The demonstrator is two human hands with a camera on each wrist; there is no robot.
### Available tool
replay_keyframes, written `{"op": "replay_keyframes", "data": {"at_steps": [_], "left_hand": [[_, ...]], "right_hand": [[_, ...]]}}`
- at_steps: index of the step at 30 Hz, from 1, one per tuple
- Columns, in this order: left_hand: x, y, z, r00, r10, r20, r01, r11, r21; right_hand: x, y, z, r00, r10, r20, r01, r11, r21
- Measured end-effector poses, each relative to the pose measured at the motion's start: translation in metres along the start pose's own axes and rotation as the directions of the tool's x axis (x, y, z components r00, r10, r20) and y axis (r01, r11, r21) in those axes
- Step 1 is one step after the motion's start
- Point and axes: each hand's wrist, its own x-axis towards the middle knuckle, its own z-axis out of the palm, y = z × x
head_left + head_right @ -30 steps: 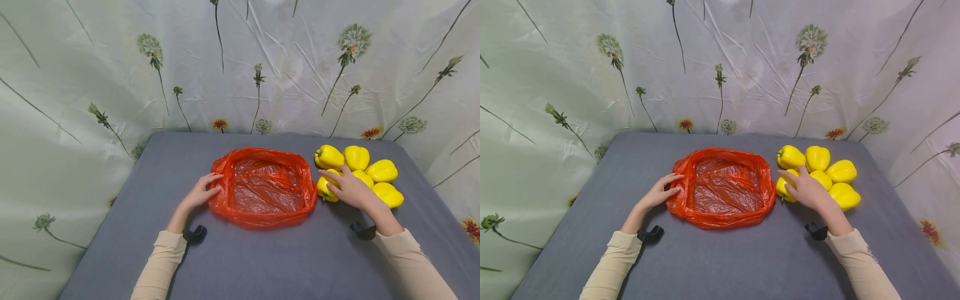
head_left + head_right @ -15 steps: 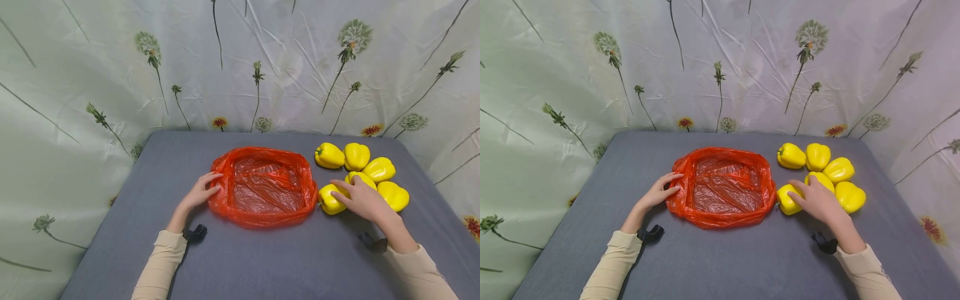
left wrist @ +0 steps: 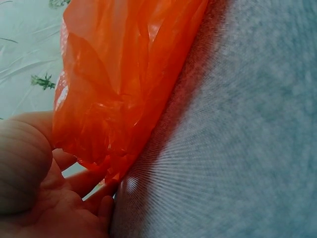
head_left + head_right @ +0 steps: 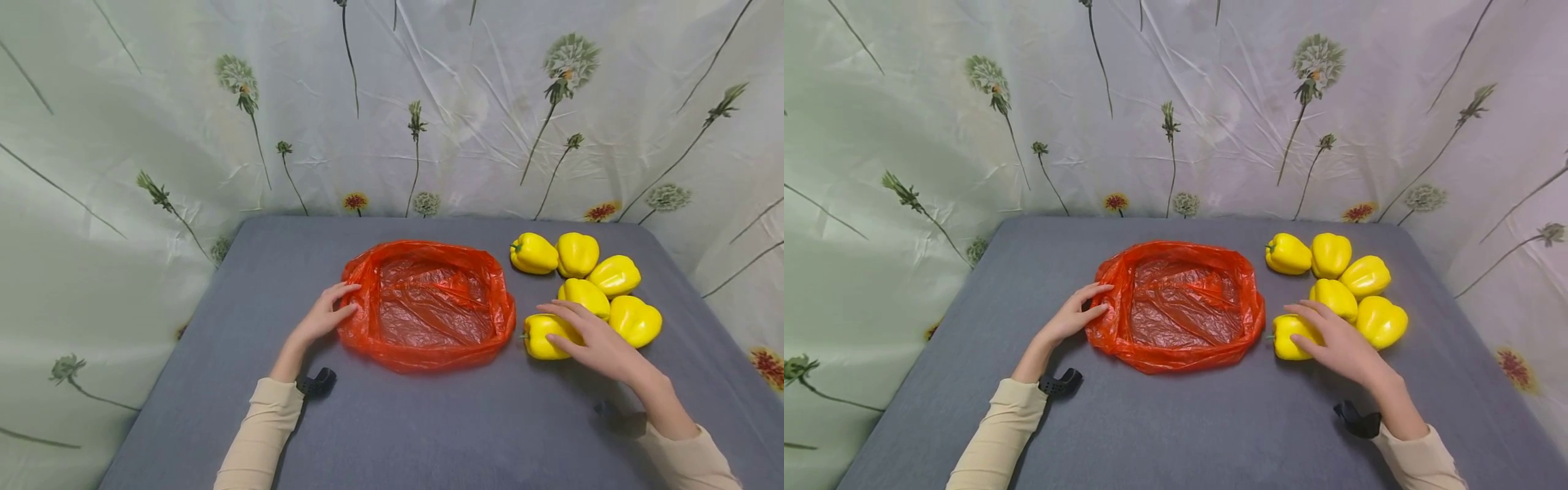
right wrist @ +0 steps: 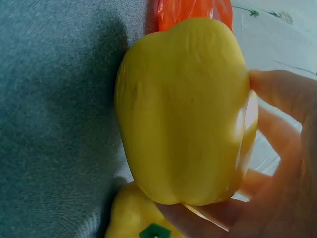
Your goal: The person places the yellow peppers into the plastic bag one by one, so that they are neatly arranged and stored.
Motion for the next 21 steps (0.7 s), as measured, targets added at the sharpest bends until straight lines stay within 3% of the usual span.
{"op": "replay_keyframes", "data": {"at_steps": [6,14,21], "left_hand": [[-0.001,0.002,0.000,1.000,-0.020,0.002,0.020,1.000,0.021],[-0.002,0.002,-0.001,0.999,-0.038,0.006,0.038,0.999,0.012],[-0.001,0.003,-0.001,1.000,-0.020,0.001,0.020,1.000,0.015]], "right_hand": [[-0.006,0.003,-0.002,0.996,-0.009,0.092,0.007,1.000,0.028],[-0.011,0.009,-0.007,0.978,-0.147,0.151,0.141,0.989,0.046],[-0.011,0.009,-0.007,0.982,-0.120,0.144,0.106,0.989,0.102]]}}
